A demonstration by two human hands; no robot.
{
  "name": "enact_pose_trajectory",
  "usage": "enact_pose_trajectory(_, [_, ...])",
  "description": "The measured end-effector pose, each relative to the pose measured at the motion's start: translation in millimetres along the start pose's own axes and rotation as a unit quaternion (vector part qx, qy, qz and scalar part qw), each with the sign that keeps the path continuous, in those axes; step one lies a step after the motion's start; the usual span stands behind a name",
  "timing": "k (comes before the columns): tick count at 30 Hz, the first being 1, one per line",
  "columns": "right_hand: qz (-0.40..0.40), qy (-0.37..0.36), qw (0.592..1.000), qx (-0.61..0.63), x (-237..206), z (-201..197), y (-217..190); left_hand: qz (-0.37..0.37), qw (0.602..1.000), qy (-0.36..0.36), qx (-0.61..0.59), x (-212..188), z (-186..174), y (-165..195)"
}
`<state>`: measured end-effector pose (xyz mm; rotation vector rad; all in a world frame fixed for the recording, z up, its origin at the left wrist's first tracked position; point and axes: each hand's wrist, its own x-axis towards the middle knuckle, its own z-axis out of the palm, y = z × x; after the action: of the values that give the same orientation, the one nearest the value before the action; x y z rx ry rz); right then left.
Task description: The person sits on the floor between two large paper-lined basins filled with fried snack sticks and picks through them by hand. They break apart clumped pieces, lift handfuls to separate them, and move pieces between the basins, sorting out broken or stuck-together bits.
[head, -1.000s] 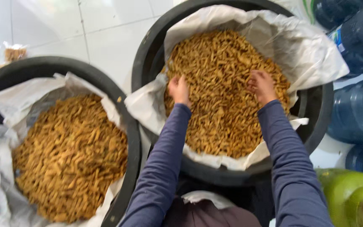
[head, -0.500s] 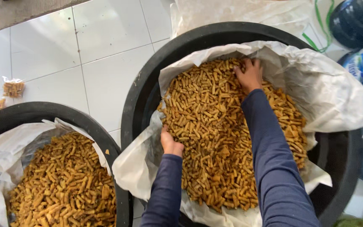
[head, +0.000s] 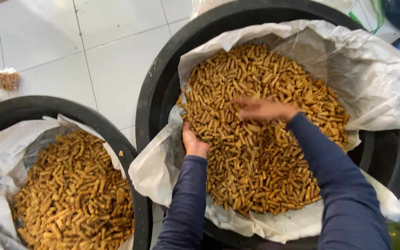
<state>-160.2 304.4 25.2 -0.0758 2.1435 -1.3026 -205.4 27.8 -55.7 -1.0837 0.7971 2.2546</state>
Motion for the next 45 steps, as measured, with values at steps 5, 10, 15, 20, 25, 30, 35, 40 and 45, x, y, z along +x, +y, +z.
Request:
enact_pose_trajectory(5, [0.116,0.262,0.956,-0.058,51,-74,6,0.007,0.992,0.105,0.067,9,-13,-7])
enact_pose_trajectory(10, [0.156,0.362,0.899,-0.192,119,-20,-11,-0.021,0.975,0.193,0.106,10,-16,-7])
enact_pose_trajectory(15, [0.112,0.297,0.886,-0.339,103,47,-20,-0.006,0.992,0.108,0.063,32,-32,-10])
enact_pose_trajectory(20, [0.123,0.153,0.92,-0.341,67,84,-36,0.024,0.989,0.131,0.071,39,-37,-17])
enact_pose_trajectory(25, [0.064,0.054,0.953,-0.292,32,104,-40,0.058,0.936,0.272,0.218,2,-19,-20])
enact_pose_trajectory(30, [0.021,0.24,0.964,-0.113,-12,46,17,0.068,0.91,0.295,0.285,-40,-5,-25])
enact_pose_trajectory(35, [0.17,0.426,0.849,-0.262,-28,11,82,0.12,0.752,0.328,0.558,-53,-3,-33])
enact_pose_trajectory(40, [0.226,0.376,0.869,-0.23,11,64,55,0.131,0.889,0.27,0.345,-43,-13,-38])
enact_pose_trajectory(45, [0.214,0.233,0.896,-0.311,32,111,-21,0.178,0.817,0.289,0.466,-31,-20,-37])
